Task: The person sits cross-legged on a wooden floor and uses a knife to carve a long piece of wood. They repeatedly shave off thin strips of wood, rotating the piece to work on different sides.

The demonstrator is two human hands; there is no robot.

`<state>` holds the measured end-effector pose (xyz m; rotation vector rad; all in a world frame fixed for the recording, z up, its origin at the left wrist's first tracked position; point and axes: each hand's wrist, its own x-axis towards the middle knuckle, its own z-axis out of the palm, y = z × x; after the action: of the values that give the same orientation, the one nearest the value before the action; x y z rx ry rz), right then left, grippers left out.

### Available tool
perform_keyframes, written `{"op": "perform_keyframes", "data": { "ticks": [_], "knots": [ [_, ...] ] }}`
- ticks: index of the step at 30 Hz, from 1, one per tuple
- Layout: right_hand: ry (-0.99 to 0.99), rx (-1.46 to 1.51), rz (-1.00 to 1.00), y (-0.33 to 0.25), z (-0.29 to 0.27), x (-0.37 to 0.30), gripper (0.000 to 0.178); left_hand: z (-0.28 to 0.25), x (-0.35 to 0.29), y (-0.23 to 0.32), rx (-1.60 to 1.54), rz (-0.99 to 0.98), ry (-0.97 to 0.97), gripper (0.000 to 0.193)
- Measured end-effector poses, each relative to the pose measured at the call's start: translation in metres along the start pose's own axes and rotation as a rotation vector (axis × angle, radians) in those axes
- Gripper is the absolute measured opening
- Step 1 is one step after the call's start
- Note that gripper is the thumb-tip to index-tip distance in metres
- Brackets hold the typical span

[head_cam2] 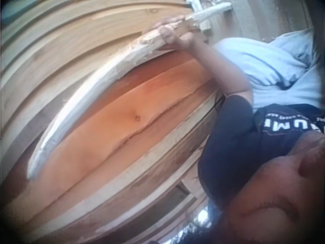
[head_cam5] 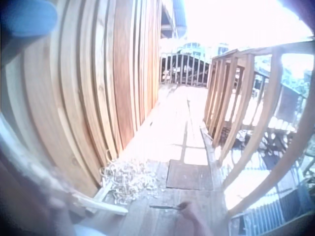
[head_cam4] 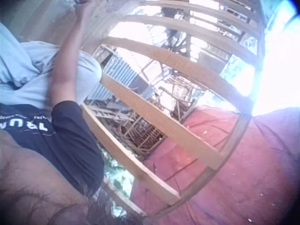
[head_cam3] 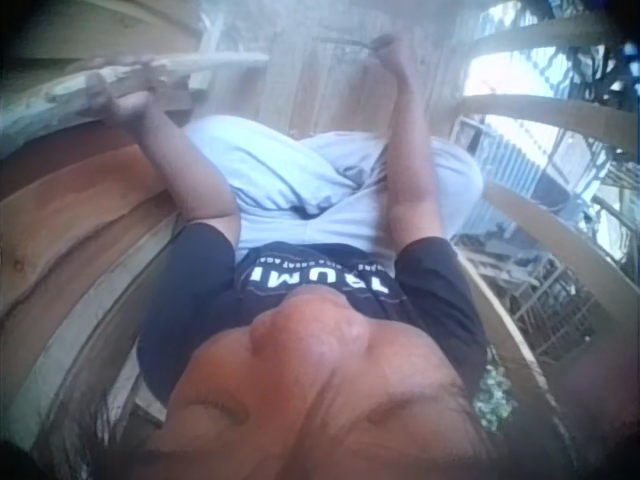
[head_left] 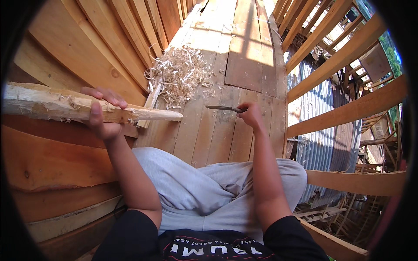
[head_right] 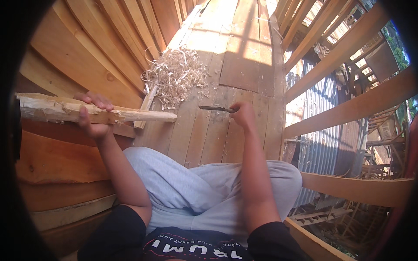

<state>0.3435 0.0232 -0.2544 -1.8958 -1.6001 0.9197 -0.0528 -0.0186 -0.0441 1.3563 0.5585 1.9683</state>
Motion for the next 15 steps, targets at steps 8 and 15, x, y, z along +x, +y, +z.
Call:
{"op": "perform_keyframes", "data": {
  "ticks": [8, 15],
  "knots": [
    [0.317, -0.247, 0.21, -0.016, -0.006, -0.005, 0.023, 0.018, -0.002, 0.005, -0.085, -0.018, 0.023, 0.033],
    [-0.112, -0.068, 0.042, -0.058, 0.015, -0.02, 0.021, 0.032, -0.003, 0.001, -0.115, 0.011, 0.026, 0.032]
  ]
}}
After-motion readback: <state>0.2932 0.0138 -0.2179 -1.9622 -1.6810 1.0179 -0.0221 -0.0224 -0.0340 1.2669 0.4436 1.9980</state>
